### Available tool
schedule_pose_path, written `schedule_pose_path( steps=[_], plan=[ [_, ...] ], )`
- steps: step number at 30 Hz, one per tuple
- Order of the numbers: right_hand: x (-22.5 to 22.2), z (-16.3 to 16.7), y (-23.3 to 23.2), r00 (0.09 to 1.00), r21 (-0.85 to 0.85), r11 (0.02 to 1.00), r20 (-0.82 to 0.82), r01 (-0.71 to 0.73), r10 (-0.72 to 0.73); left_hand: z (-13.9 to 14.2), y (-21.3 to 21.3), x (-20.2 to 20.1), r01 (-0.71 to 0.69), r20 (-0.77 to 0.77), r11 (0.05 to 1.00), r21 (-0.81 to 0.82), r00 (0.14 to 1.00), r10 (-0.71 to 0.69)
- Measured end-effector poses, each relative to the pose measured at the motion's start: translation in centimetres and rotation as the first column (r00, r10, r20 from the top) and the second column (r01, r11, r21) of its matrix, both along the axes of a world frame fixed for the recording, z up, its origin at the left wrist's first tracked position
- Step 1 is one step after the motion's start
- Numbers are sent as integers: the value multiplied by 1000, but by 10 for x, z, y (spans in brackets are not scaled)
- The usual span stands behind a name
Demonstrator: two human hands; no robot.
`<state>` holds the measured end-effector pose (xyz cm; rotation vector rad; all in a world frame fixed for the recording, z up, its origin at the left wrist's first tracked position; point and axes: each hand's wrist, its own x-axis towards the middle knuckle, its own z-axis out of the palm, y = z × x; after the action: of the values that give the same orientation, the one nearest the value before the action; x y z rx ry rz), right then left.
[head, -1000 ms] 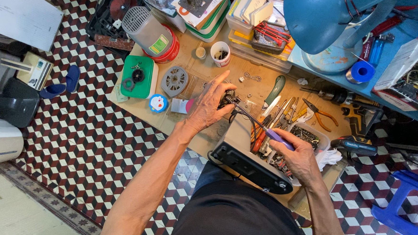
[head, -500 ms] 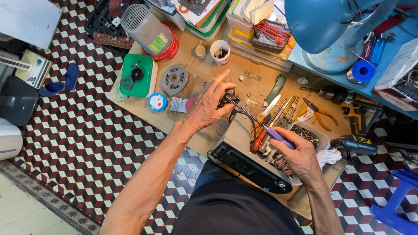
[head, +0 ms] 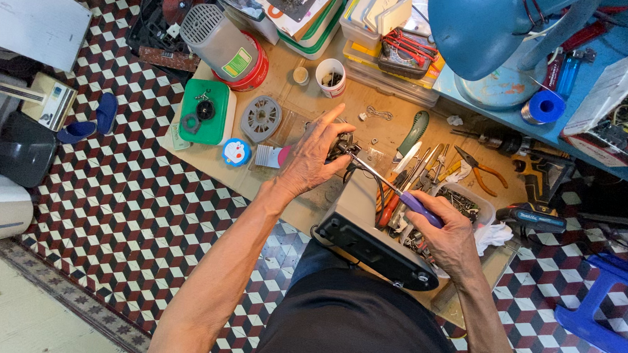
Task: The person repairs a small electrical appliance, likely a blender, by disassembling its base and manipulating internal components. They use a cordless drill, screwdriver, and pliers to remove screws, adjust wires, and reassemble the unit on a cluttered workbench.
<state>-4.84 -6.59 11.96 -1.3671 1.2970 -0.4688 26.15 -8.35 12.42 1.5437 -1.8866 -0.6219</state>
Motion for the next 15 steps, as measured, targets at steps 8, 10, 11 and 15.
schedule_pose_path(
  steps=[8,10,11,15],
  plan=[
    [6,15,-2,1000,-37,999,-24,4,-5,-2,0,1,7,5,1000,-27,1000,-6],
    [8,17,-3,997,-157,987,-77,-27,15,-2,-1,1,8,3,1000,-28,1000,-8],
    [9,17,-4,993,-258,964,-118,-61,32,-2,0,0,9,1,1000,-26,1000,-9],
    [15,13,-10,972,-655,732,-232,-186,39,1,-1,0,11,-3,999,-30,1000,-11]
  ],
)
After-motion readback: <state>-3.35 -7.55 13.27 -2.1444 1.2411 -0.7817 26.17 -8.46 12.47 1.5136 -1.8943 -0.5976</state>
